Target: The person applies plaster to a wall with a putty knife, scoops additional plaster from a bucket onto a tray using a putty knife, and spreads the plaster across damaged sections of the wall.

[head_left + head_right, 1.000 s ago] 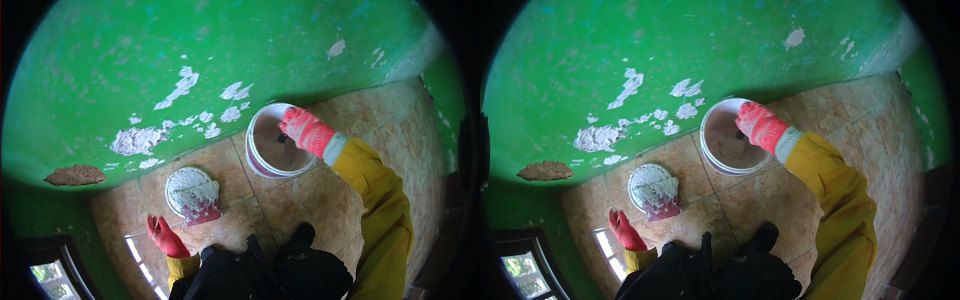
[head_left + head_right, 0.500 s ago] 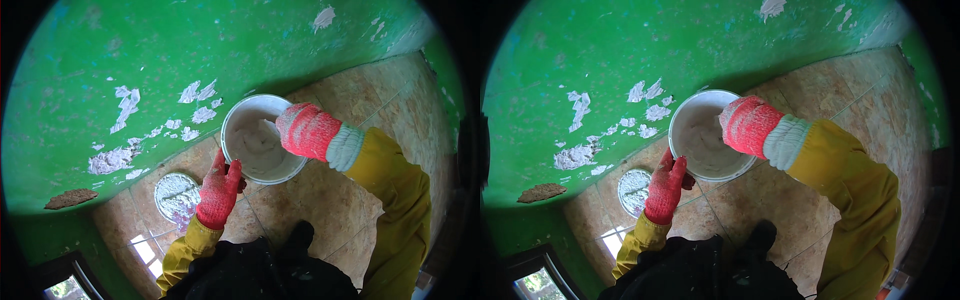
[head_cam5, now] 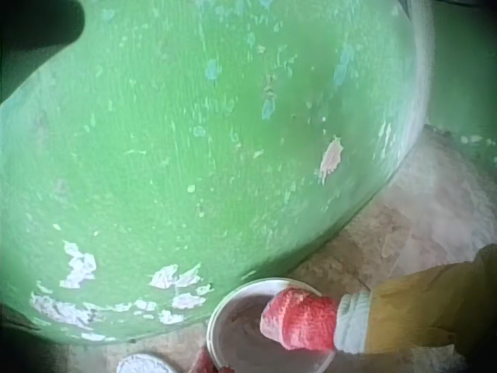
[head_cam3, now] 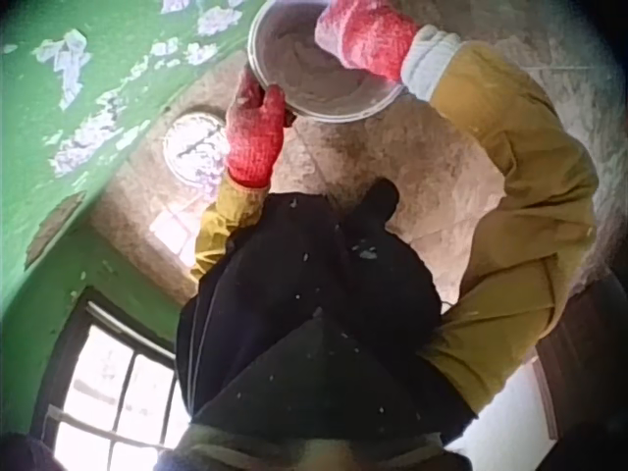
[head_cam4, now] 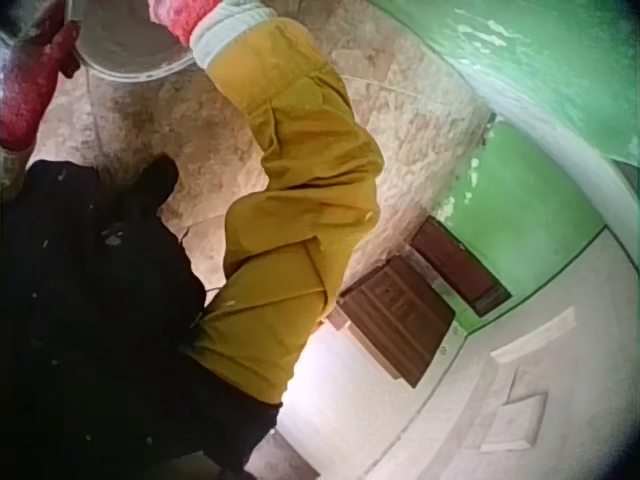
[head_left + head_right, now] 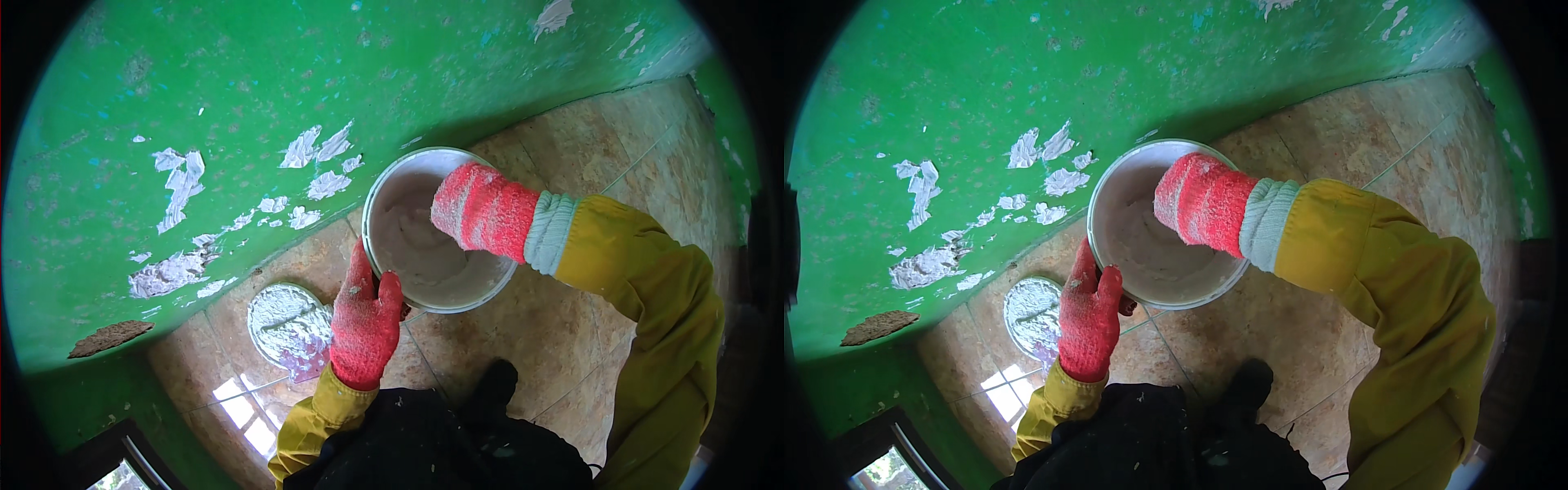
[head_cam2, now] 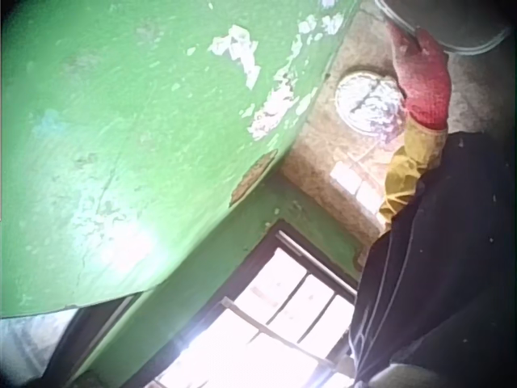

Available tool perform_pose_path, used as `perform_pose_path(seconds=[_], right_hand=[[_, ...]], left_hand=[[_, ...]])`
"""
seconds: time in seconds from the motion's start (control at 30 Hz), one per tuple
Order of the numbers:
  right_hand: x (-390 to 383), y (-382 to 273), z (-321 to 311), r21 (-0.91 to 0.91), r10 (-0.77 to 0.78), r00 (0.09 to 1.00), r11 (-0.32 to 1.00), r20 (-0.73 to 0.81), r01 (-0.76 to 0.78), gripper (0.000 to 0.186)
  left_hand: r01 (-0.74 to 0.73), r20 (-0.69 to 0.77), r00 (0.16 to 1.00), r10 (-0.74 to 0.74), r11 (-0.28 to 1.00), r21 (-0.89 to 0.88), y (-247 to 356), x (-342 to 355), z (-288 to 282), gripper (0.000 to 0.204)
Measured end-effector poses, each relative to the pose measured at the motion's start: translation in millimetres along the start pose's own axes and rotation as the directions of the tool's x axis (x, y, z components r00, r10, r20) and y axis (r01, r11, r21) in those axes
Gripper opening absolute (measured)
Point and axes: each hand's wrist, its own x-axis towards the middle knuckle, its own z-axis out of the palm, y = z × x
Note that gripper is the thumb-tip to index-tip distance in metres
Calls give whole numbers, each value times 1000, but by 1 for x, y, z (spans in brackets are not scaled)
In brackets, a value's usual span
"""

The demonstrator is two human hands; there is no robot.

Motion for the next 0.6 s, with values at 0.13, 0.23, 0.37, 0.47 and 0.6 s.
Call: perform_pose_path(seconds=[0.13,0.23,0.37,0.47,0.6], right_hand=[[6,-1,5,8,-50,998,999,-38,50,13],[10,2,2,80,-40,999,996,29,38,15],[18,7,19,120,-64,998,991,-24,67,18],[26,13,17,81,-99,993,991,-67,104,21],[38,20,4,259,-47,977,966,209,-8,27]], left_hand=[[-18,-44,999,16,998,-53,-7,4,2,49],[-42,-54,998,39,998,-43,-15,11,1,49],[-45,-26,999,42,990,-132,-20,18,3,49],[-48,-15,999,47,986,-159,-22,21,4,50],[-44,-1,999,45,977,-210,-24,22,-1,54]])
